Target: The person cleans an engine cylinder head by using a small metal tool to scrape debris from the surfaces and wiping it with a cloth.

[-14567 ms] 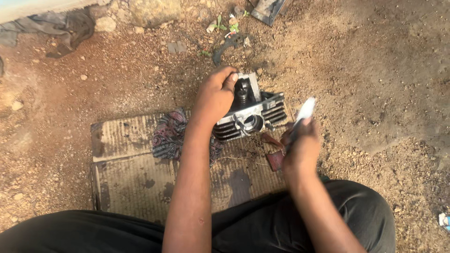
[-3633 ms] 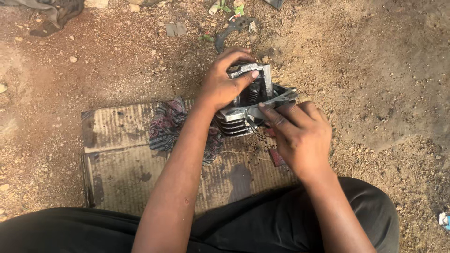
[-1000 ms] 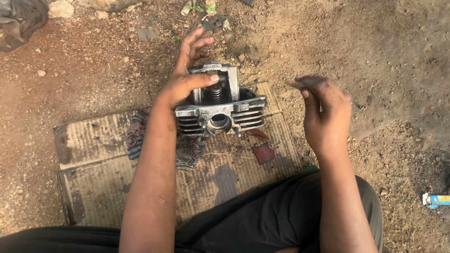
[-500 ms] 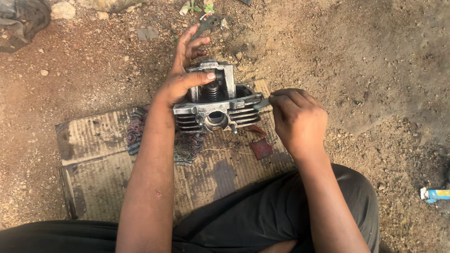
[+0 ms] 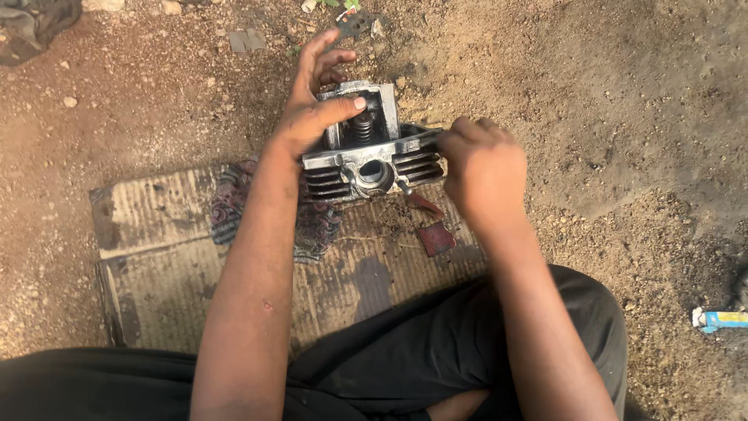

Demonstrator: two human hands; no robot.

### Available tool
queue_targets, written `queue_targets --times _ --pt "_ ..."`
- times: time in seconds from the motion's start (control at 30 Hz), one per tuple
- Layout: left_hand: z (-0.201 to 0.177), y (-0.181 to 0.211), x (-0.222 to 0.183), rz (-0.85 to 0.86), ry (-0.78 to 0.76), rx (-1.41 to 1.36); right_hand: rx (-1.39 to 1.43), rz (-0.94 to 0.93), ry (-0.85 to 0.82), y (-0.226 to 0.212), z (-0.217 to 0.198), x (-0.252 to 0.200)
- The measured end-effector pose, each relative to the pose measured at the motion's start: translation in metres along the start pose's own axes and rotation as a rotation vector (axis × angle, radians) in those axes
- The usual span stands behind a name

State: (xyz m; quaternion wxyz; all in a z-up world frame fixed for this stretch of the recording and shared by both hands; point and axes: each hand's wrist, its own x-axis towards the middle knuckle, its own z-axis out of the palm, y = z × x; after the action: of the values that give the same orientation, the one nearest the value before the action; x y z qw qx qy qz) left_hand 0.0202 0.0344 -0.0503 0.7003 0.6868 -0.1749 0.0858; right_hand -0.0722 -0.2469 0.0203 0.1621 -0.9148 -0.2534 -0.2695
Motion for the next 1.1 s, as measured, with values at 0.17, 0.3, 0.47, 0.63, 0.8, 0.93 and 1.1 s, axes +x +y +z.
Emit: queue_targets --times 0.17,0.3,0.47,0.63,0.8,0.93,1.1 --pt "0.003 0.007 -0.004 -0.073 0.038 0.029 0.498 0.160 0.000 0.030 -0.017 -0.007" --pt "0.002 0.001 -0.002 -0.035 0.038 0.011 0.412 0.408 -0.158 0.050 -0.033 -0.014" --pt "-0.004 -0.005 -0.001 -0.014 0.005 -0.005 0.197 0.574 -0.812 0.047 -0.027 -0.028" --pt "-0.005 -0.003 0.001 -0.040 0.008 -0.012 0.661 -0.185 -0.821 -0.010 0.016 -0.042" --pt "-0.007 -0.005 -0.003 0.005 -0.006 -0.002 0.391 0.634 -0.994 -0.019 0.002 -0.023" --pt "-0.005 0.000 0.004 -0.013 0.009 0.005 0.076 0.389 -0.724 -0.012 0.027 -0.025" --pt "0.010 0.027 -0.008 -0.158 0.076 0.069 0.089 0.663 -0.926 0.005 0.065 -0.027"
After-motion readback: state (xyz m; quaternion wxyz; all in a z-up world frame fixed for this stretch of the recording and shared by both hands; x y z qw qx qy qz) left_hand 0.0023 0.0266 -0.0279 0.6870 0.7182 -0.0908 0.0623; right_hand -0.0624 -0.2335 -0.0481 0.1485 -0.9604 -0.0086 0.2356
